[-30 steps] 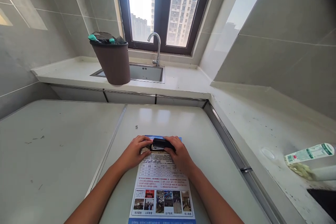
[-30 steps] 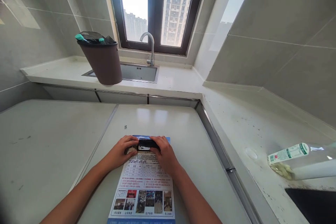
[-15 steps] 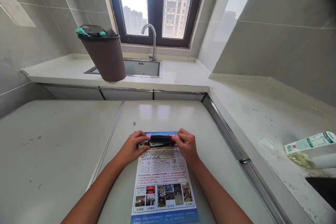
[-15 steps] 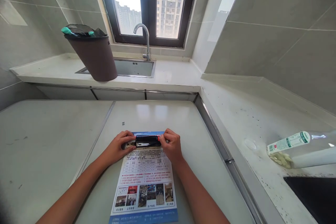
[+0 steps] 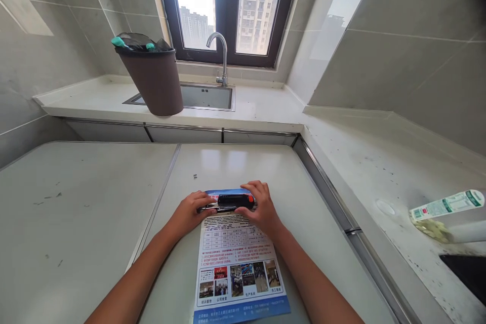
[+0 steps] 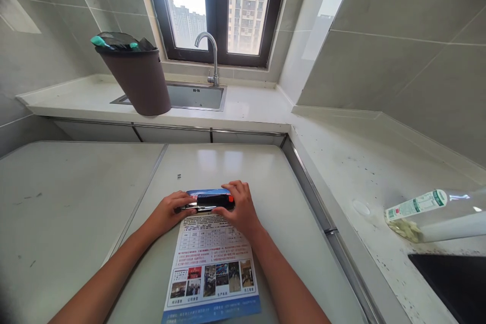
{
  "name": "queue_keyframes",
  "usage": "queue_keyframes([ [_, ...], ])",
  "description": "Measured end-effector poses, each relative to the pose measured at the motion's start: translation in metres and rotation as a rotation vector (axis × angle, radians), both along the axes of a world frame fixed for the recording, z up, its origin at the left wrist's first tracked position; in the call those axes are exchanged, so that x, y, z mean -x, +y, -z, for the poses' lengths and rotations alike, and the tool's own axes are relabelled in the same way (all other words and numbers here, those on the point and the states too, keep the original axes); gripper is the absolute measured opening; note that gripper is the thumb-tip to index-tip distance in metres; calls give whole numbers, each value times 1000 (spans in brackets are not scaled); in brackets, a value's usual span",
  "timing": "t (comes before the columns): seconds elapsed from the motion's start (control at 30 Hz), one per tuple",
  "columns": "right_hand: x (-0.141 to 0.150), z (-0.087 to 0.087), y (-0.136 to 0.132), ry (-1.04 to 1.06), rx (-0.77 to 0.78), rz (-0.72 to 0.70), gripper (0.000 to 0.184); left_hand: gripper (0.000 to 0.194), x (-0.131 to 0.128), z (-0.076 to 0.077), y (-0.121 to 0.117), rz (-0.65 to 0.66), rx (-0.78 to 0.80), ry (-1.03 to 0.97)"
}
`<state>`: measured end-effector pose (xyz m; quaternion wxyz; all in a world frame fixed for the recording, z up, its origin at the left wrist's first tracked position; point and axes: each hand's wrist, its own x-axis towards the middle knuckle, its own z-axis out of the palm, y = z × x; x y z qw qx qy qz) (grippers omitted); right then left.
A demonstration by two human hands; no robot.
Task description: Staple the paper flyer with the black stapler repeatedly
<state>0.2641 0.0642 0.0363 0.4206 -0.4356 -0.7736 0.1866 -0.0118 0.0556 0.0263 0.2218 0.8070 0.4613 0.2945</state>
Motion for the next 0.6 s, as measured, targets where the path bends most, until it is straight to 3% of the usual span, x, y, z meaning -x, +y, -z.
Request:
queue_keyframes([
  [0.03, 2, 0, -1, -55, -3, -16, 46, 22, 0, -1, -1, 2, 4, -15],
  [0.13, 6, 1, -4, -133, -32, -38, 30, 21, 1, -7, -5, -14, 11, -89],
  [0.3, 8, 0, -11, -6, -150, -80, 24, 20, -6, -17, -9, -73, 69, -311],
  [0.43, 7, -1, -13, -63, -249, -148, 39, 27, -15, -14, -7, -119, 309, -634],
  [0.6, 4, -5, -17, -188, -411, -94, 45, 33, -21, -14, -7, -115, 708, -1149],
])
